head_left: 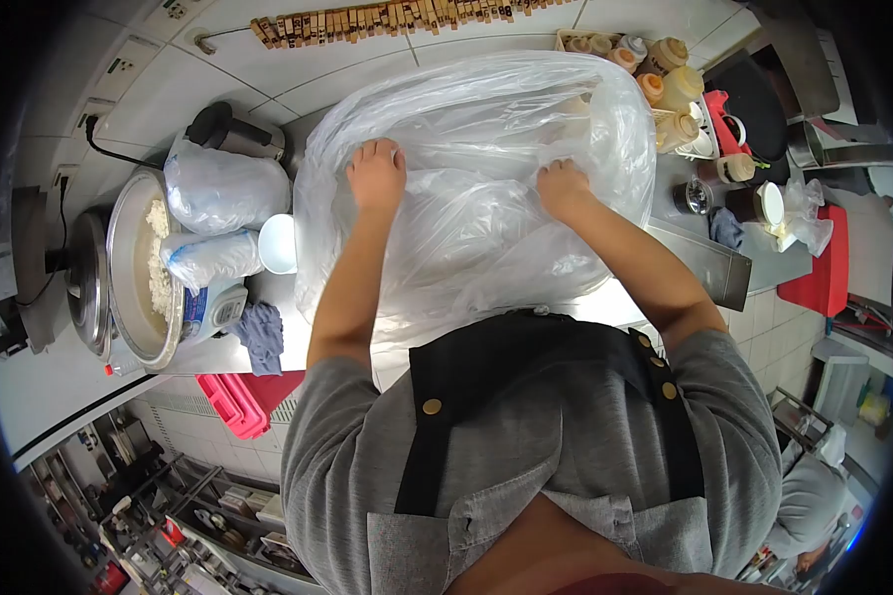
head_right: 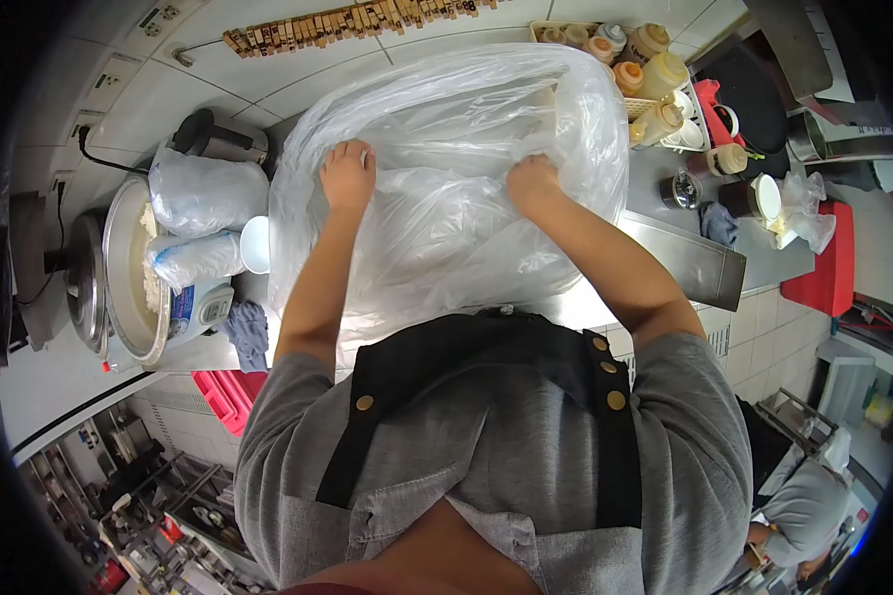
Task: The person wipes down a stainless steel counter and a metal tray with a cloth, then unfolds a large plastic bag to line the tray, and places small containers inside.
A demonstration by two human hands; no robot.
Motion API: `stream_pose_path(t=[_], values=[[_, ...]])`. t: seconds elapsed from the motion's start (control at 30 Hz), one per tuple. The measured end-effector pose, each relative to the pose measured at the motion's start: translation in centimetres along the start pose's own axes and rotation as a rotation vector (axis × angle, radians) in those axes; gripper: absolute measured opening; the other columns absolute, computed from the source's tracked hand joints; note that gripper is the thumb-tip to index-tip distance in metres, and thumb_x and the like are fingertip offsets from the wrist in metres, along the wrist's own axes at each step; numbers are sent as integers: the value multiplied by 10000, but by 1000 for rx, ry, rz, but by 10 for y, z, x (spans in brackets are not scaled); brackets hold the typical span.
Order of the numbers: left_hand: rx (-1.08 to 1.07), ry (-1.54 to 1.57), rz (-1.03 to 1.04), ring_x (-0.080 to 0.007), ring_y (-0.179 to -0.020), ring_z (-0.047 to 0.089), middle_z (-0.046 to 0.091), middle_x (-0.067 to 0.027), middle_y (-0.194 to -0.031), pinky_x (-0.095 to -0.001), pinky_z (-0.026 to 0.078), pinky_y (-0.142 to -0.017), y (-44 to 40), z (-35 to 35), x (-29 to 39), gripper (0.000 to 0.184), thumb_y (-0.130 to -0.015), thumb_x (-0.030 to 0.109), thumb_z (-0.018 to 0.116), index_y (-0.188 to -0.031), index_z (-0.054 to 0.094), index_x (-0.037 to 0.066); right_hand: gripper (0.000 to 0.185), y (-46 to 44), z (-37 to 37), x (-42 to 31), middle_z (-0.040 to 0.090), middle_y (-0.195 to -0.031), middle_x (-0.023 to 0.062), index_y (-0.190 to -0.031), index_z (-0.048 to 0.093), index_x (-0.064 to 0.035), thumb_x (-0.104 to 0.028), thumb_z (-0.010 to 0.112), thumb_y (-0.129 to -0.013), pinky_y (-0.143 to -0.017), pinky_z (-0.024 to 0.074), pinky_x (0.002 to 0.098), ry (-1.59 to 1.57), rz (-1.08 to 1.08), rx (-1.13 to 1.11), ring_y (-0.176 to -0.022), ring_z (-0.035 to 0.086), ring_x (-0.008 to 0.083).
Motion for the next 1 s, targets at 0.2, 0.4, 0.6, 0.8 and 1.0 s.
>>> stream_pose_path(t=[0.2, 0.4, 0.6, 0.8, 1.0], values=[[512, 305, -235, -327, -1027, 565, 632, -117, -996, -449, 422, -882, 117, -2, -37, 211, -898, 214, 650, -1021, 599, 51, 286, -2, -40, -35, 610, -1177, 107, -1143, 625, -56, -93, 644, -860, -949, 515, 413, -87, -317, 377, -1199, 554, 288], [163, -176, -119, -339, -1096, 596, 670, -156, -1115, -434, 440, -955, 128, -12, -15, 294, -881, 309, 666, -1039, 610, 68, 360, 27, -57, -95, 591, -1133, 103, -1166, 608, -114, -167, 728, -831, -926, 512, 398, -468, -756, 478, -1144, 566, 289], [-373, -171, 156, -352, -720, 689, 713, -154, -821, -477, 533, -739, 122, -23, 5, 225, -832, 246, 671, -985, 605, 95, 369, -1, -8, -128, 555, -1260, 90, -1180, 594, -104, -119, 734, -839, -947, 498, 389, -757, -818, 198, -1202, 543, 303], [136, -239, 75, -374, -945, 625, 669, -186, -996, -473, 496, -848, 102, -114, 39, 251, -786, 92, 663, -1037, 663, 94, 284, 26, -43, -60, 624, -1171, 115, -1120, 631, -98, -32, 657, -845, -919, 529, 395, -1151, -600, 443, -1080, 625, 355], [-77, 238, 149, -408, -1294, 405, 434, -185, -1418, -627, 332, -1030, 87, 33, 118, 744, -752, 299, 797, -1378, 450, 94, 235, -9, -21, 10, 633, -1126, 93, -1072, 639, -70, -49, 632, -839, -884, 538, 380, -152, -41, 216, -1058, 641, 288]])
Point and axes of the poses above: each hand's wrist, its own y-axis away from the middle knuckle, its own z-axis out of the palm, x = y × z, the point moved 9 cm from there along -y, towards the middle knuckle
